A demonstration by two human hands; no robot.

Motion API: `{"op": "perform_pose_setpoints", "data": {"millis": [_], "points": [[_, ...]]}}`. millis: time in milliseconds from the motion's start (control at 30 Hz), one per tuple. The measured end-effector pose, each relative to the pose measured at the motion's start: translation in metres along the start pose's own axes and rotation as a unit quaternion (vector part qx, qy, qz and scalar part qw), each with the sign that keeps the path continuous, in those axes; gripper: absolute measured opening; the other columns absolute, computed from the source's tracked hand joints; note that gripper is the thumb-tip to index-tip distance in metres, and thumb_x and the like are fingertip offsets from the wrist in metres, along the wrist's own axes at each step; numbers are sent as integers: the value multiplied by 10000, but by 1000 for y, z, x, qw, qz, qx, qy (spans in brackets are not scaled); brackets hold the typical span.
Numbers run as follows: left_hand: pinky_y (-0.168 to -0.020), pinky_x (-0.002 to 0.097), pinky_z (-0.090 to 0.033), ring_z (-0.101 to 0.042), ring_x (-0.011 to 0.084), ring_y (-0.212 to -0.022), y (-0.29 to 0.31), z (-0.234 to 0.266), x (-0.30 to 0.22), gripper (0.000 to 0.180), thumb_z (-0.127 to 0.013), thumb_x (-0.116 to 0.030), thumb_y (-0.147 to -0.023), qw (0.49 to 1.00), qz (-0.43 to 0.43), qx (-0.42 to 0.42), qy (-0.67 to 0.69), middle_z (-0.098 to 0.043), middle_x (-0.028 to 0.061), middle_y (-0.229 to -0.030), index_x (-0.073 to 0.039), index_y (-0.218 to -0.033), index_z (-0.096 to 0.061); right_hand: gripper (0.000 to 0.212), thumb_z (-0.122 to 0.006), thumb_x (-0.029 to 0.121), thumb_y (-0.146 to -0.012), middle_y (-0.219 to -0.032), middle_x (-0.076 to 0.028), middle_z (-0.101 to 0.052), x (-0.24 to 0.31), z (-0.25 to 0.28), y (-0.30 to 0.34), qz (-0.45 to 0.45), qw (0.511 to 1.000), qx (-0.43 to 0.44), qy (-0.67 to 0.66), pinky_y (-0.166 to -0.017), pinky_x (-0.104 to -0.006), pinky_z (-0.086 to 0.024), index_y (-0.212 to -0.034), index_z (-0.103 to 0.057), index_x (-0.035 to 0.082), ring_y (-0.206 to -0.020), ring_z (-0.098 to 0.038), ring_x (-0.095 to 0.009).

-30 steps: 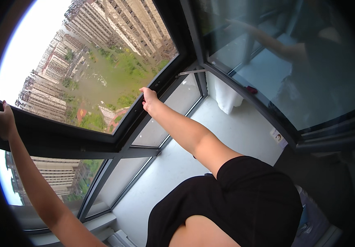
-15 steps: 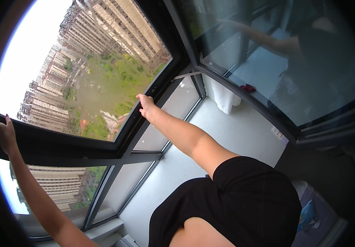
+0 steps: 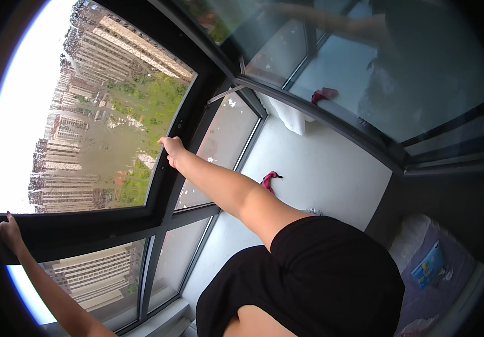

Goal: The person wipes the frame of a mesh window screen with a cloth and then installs the screen into a window frame in a bedroom.

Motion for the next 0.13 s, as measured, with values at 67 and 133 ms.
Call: {"op": "perform_pose_setpoints", "data": {"millis": [67,133], "points": [[-721,431,-505,-629,374,-757,-4,-9,1,537,-491,-393,-863,998,18,57,9,-618,271,-789,122,-802,-628,495,-629,187,-712,-1282,-206,-376,0,-1,-4,1,1000,-2,10,-1025,-494,-202,-1123,-410,19,-1245,-294,-319],[-753,409,-502,-631,359,-802,-2,-5,0,554,-497,-442,-850,999,24,22,-15,-621,272,-795,87,-795,-654,506,-634,203,-707,-1289,-213,-368,2,-1,-6,4,1000,-1,13,-1029,-492,-190,-1120,-410,14,-1249,-287,-328]]}}
Point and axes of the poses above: each hand's wrist, its own y-axis away from the middle knuckle, its own z-axis out of the back of the hand, x = y × z, the point moved 8 cm from there along -y, towards the middle knuckle
